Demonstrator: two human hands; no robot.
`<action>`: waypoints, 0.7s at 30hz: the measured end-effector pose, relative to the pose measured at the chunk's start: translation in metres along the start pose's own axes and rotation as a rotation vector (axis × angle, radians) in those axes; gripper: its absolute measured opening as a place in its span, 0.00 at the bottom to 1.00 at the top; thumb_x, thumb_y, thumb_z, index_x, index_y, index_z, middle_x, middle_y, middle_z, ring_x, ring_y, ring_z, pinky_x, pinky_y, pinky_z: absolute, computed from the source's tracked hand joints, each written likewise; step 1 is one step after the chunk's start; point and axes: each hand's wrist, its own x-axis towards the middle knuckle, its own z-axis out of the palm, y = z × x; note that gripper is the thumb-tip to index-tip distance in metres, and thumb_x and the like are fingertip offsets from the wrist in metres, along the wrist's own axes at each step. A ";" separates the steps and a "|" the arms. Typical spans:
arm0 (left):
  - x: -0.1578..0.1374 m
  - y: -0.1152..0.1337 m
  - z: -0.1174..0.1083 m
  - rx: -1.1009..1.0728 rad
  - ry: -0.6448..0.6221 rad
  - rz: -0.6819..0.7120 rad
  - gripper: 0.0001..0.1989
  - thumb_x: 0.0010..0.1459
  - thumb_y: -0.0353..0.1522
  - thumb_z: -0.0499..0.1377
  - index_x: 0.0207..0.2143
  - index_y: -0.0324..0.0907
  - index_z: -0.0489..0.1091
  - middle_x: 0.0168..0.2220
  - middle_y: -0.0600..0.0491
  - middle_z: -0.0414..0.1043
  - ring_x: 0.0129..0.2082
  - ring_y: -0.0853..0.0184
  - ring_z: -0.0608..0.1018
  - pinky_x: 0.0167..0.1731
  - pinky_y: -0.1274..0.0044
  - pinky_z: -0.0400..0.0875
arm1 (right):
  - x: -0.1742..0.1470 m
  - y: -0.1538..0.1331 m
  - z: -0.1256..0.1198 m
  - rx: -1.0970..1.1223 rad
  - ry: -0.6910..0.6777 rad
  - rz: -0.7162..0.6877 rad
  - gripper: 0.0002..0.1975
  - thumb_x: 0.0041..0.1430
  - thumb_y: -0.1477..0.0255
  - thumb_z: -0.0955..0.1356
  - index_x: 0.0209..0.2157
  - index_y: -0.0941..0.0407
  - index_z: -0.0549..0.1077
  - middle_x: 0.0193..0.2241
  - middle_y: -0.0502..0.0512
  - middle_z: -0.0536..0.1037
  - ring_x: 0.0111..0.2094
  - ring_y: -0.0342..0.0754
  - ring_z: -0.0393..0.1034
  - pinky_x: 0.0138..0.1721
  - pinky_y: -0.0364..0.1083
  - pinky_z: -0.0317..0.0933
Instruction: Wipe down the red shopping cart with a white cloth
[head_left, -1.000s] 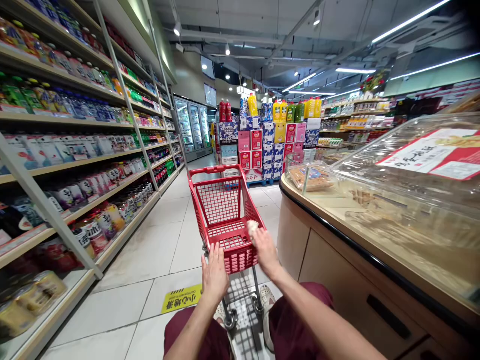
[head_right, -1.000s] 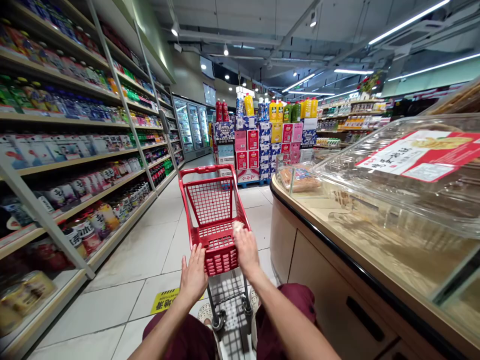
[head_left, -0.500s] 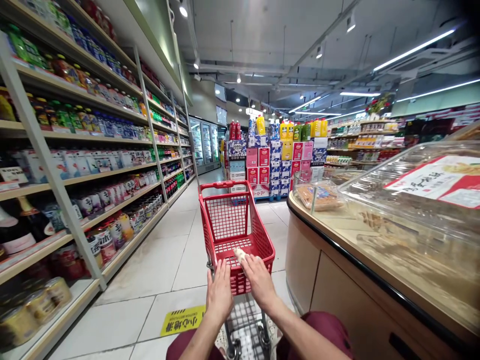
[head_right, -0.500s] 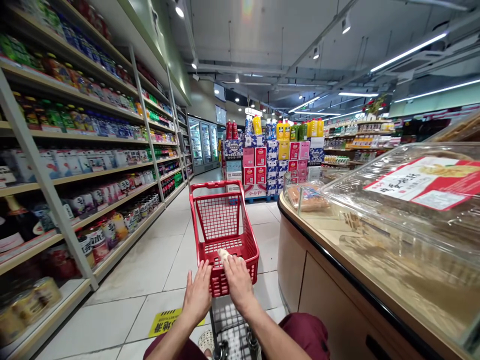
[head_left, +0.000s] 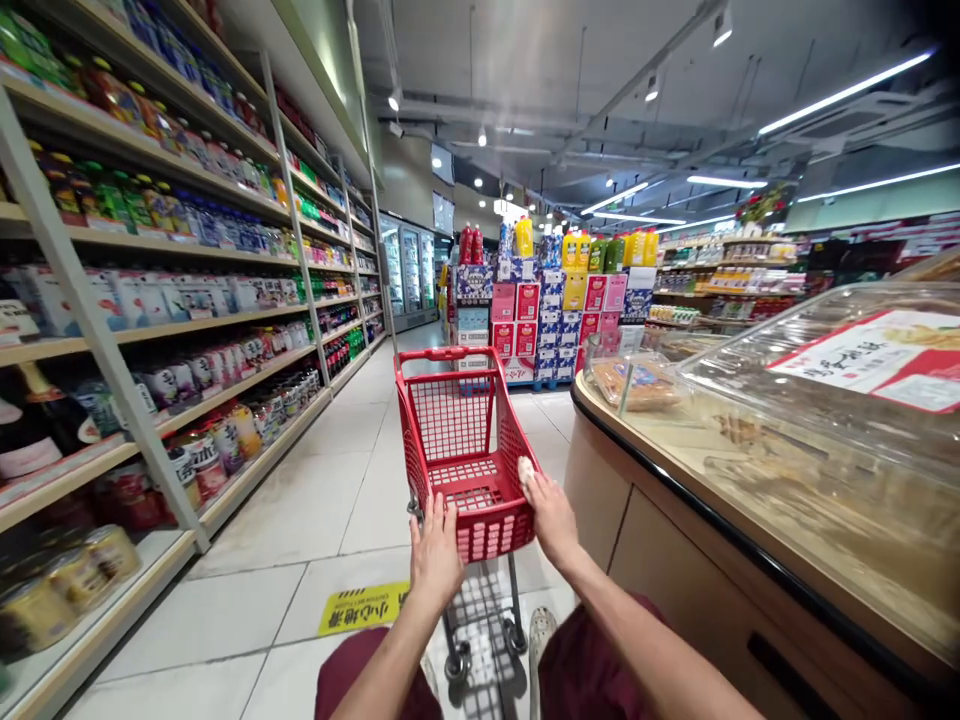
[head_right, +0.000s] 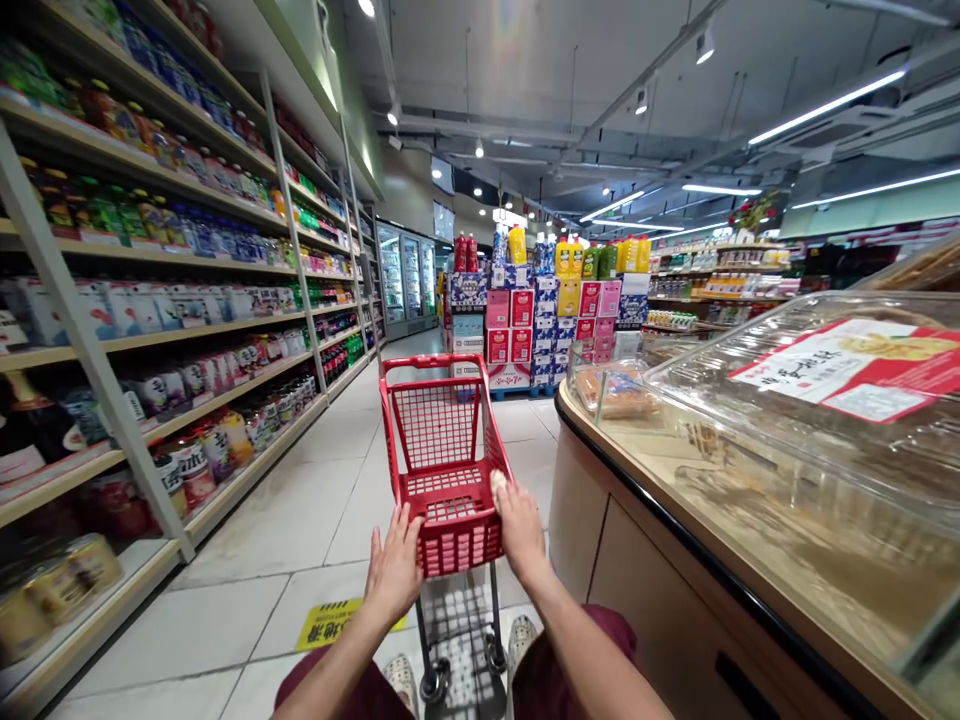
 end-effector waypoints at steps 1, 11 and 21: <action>0.000 0.002 0.000 -0.005 -0.001 -0.002 0.32 0.45 0.23 0.48 0.56 0.39 0.53 0.63 0.45 0.41 0.62 0.60 0.44 0.58 0.59 0.43 | 0.000 -0.001 -0.001 -0.001 -0.006 0.028 0.21 0.57 0.83 0.55 0.50 0.60 0.66 0.46 0.63 0.72 0.49 0.51 0.64 0.50 0.54 0.56; 0.006 0.004 0.011 0.090 0.062 0.114 0.31 0.48 0.20 0.43 0.57 0.37 0.52 0.61 0.46 0.48 0.61 0.63 0.49 0.58 0.60 0.45 | 0.000 0.006 -0.001 0.005 -0.059 0.075 0.22 0.57 0.83 0.54 0.51 0.59 0.65 0.50 0.62 0.68 0.54 0.52 0.59 0.52 0.56 0.53; 0.003 0.008 0.008 0.109 0.085 0.137 0.31 0.48 0.20 0.42 0.57 0.37 0.53 0.60 0.48 0.49 0.61 0.63 0.51 0.58 0.61 0.47 | 0.001 0.011 0.000 0.069 -0.001 0.079 0.23 0.57 0.83 0.54 0.52 0.58 0.64 0.49 0.61 0.70 0.53 0.51 0.60 0.52 0.56 0.53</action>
